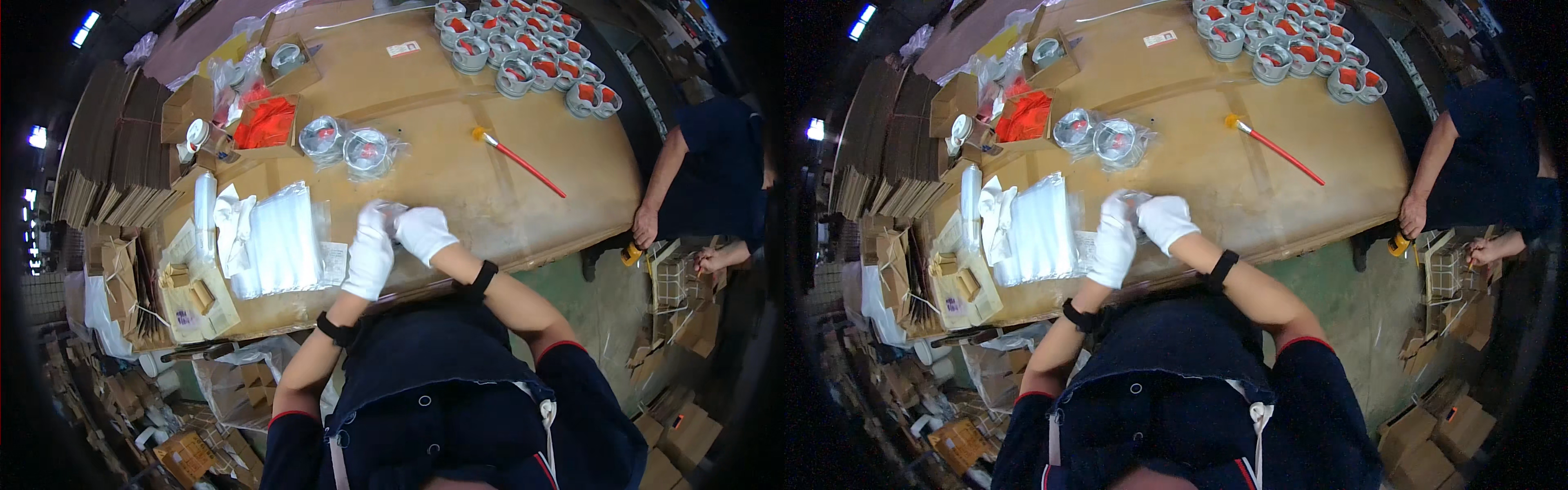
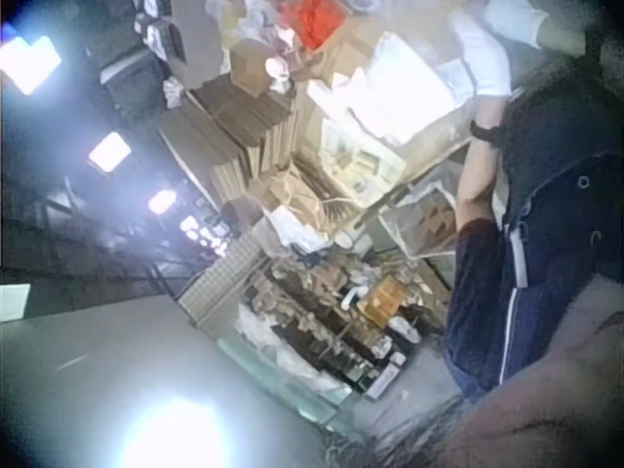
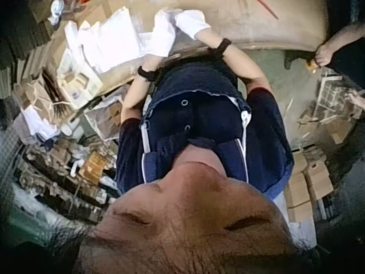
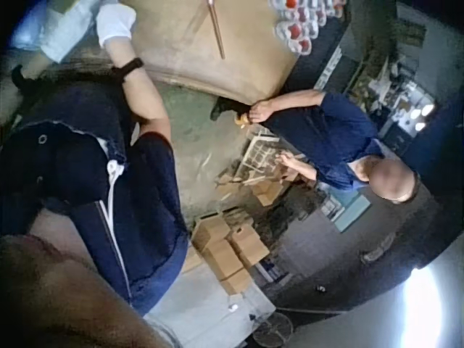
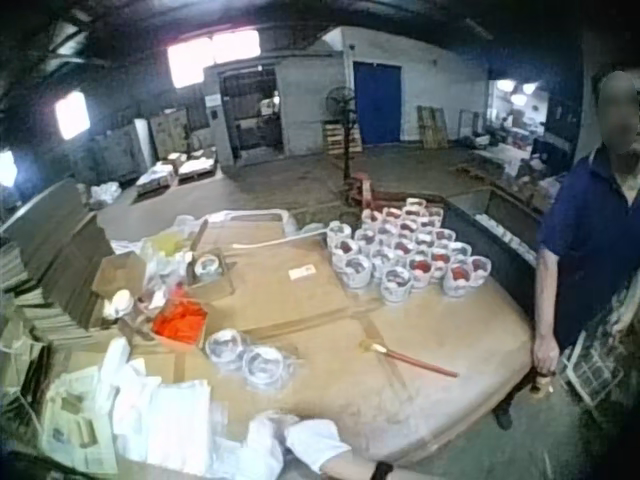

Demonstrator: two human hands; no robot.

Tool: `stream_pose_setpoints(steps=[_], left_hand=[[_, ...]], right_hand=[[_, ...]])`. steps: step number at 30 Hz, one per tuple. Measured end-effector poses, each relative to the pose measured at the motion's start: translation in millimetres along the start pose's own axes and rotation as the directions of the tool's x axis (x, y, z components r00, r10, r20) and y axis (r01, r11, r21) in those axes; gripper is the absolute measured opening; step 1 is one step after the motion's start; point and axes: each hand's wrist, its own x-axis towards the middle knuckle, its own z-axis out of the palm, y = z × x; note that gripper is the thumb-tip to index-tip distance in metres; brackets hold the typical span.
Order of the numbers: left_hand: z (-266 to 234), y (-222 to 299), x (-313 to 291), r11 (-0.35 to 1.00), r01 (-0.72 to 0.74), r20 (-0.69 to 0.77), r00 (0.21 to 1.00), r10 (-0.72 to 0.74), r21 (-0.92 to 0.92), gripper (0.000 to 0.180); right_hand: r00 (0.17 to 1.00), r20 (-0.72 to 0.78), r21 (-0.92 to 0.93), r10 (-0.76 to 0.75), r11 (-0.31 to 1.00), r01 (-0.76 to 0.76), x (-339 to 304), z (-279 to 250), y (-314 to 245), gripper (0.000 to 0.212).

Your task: Packing metal pistons into plastic bags and a cardboard shipping box.

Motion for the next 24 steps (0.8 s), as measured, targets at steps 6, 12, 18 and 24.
stream_pose_setpoints(steps=[6, 12, 18, 24], left_hand=[[7, 8, -18, 0.857, -0.336, 0.398, 0.901, 0.173, 0.390, 0.035], [23, -14, -9, 0.761, -0.408, 0.291, 0.910, 0.295, 0.505, 0.013], [-32, -23, 33, 0.719, -0.294, 0.359, 0.931, 0.066, 0.630, 0.031], [-38, -79, 60, 0.898, -0.167, 0.127, 0.984, 0.126, 0.407, 0.058]], right_hand=[[1.000, -0.008, 0.005, -0.008, 1.000, 0.008, 43, -46, 14, 0.029], [0.931, -0.237, -0.345, -0.277, 0.920, 0.186, 117, -26, -31, 0.029], [0.981, -0.109, -0.395, -0.159, 0.913, 0.104, 142, -35, -4, 0.041], [0.971, -0.072, -0.123, -0.227, 0.968, 0.217, 148, -89, 34, 0.049]])
